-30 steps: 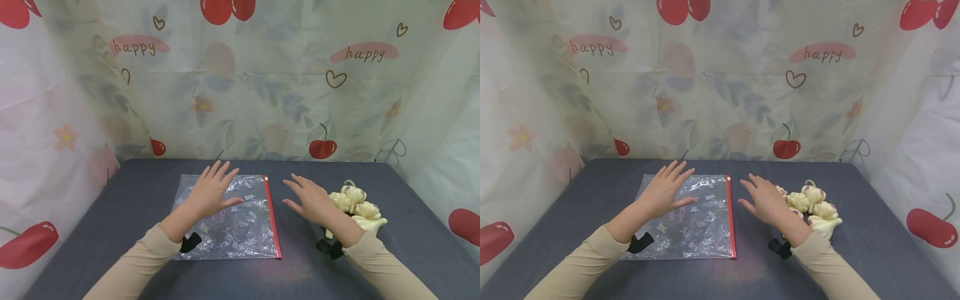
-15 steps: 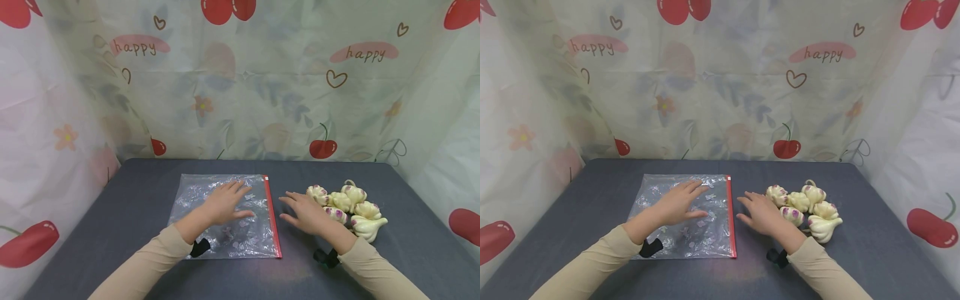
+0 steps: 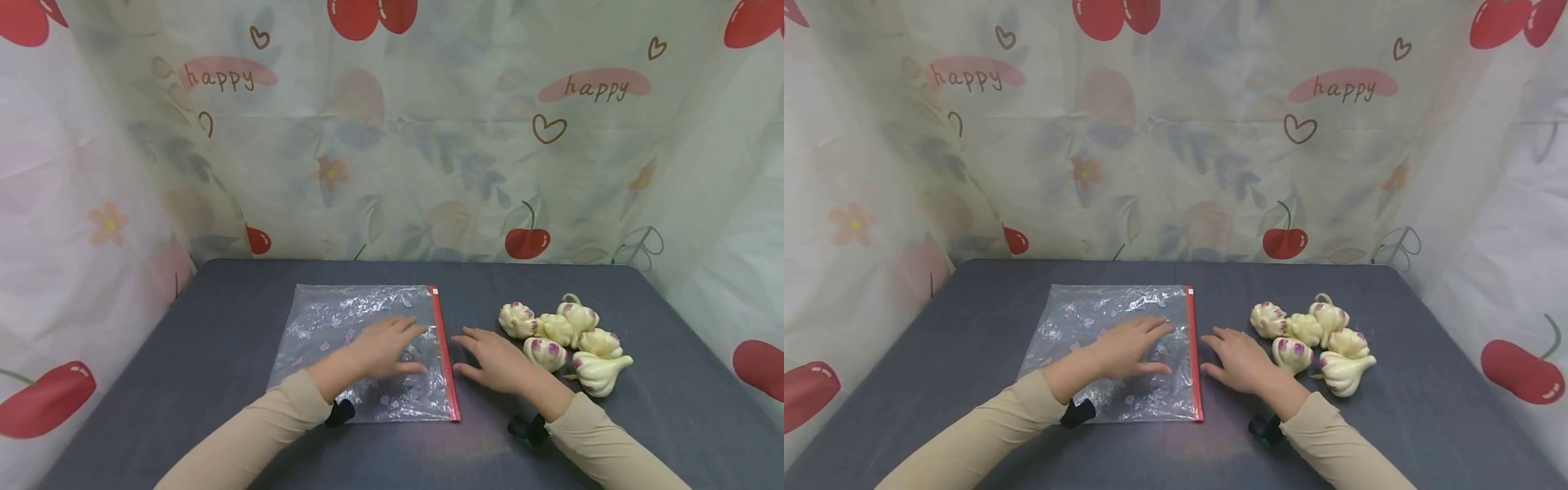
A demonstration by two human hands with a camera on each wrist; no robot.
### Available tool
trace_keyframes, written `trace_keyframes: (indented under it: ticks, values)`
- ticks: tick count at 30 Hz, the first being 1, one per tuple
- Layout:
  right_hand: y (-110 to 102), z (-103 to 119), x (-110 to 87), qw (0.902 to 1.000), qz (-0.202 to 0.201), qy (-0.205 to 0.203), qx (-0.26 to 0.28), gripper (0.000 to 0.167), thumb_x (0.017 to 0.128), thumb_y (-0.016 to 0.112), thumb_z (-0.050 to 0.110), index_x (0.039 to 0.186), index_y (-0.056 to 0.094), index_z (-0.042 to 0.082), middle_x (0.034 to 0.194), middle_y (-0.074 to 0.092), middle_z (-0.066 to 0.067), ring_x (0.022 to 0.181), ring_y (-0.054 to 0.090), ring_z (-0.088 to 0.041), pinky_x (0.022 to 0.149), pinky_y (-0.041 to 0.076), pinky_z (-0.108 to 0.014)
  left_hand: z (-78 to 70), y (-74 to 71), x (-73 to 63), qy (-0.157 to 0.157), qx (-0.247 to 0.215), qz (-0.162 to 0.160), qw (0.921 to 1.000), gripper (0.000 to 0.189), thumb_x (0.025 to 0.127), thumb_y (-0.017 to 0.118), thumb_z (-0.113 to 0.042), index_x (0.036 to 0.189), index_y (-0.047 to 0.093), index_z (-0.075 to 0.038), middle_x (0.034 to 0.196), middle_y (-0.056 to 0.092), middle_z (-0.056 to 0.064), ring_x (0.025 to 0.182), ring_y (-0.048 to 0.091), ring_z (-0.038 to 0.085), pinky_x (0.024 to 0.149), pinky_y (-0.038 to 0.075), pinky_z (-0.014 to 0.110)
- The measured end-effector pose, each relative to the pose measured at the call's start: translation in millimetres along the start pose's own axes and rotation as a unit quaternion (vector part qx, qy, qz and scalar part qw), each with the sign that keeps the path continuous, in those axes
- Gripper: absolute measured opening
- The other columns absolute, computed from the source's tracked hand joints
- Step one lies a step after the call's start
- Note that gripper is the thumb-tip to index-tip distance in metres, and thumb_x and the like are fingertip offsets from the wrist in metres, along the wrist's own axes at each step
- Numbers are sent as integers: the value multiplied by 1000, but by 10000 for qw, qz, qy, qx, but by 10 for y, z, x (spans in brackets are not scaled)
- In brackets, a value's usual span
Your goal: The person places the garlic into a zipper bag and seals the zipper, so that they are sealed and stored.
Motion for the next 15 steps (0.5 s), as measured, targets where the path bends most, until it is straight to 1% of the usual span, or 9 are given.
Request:
trace_keyframes:
  ticks: [4, 9, 11, 15]
  values:
    - [49, -5, 3, 9999, 104, 46, 67, 50, 89, 62, 34, 129, 55, 5, 134, 50, -24, 123, 50, -39, 99, 41, -52, -31, 72, 34, 55, -64, 107, 9999, 72, 86, 55, -56, 144, 35, -17, 148, 36, 14, 136, 36, 33, 108, 34, 48]
    - [86, -2, 3, 9996, 212, 48, 188, 50, 89, 61, 34, 130, 53, 5, 135, 49, -25, 125, 48, -40, 99, 40, -54, -45, 142, 75, 46, -9, 182, 9998, 74, 86, 54, -59, 144, 33, -20, 149, 34, 13, 137, 36, 32, 109, 34, 47]
    - [95, 7, 1, 9992, 264, 24, 304, 49, 90, 61, 33, 130, 53, 5, 136, 48, -25, 125, 47, -41, 100, 39, -55, -46, 164, 91, 29, 16, 217, 9998, 75, 85, 54, -60, 145, 32, -21, 150, 33, 13, 137, 36, 31, 109, 34, 47]
    - [102, 31, -3, 9976, 375, -12, 576, 48, 91, 59, 31, 132, 52, 6, 138, 46, -26, 127, 45, -42, 101, 37, -56, -50, 210, 117, -32, -88, 405, 9991, 77, 85, 55, -59, 147, 28, -22, 152, 30, 13, 137, 36, 31, 108, 35, 46]
Point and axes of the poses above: each hand's wrist, its own x-axis towards the middle knuckle, its own y-axis out of the palm, z = x × y, the point moved 7 cm from there along x, towards the middle knuckle
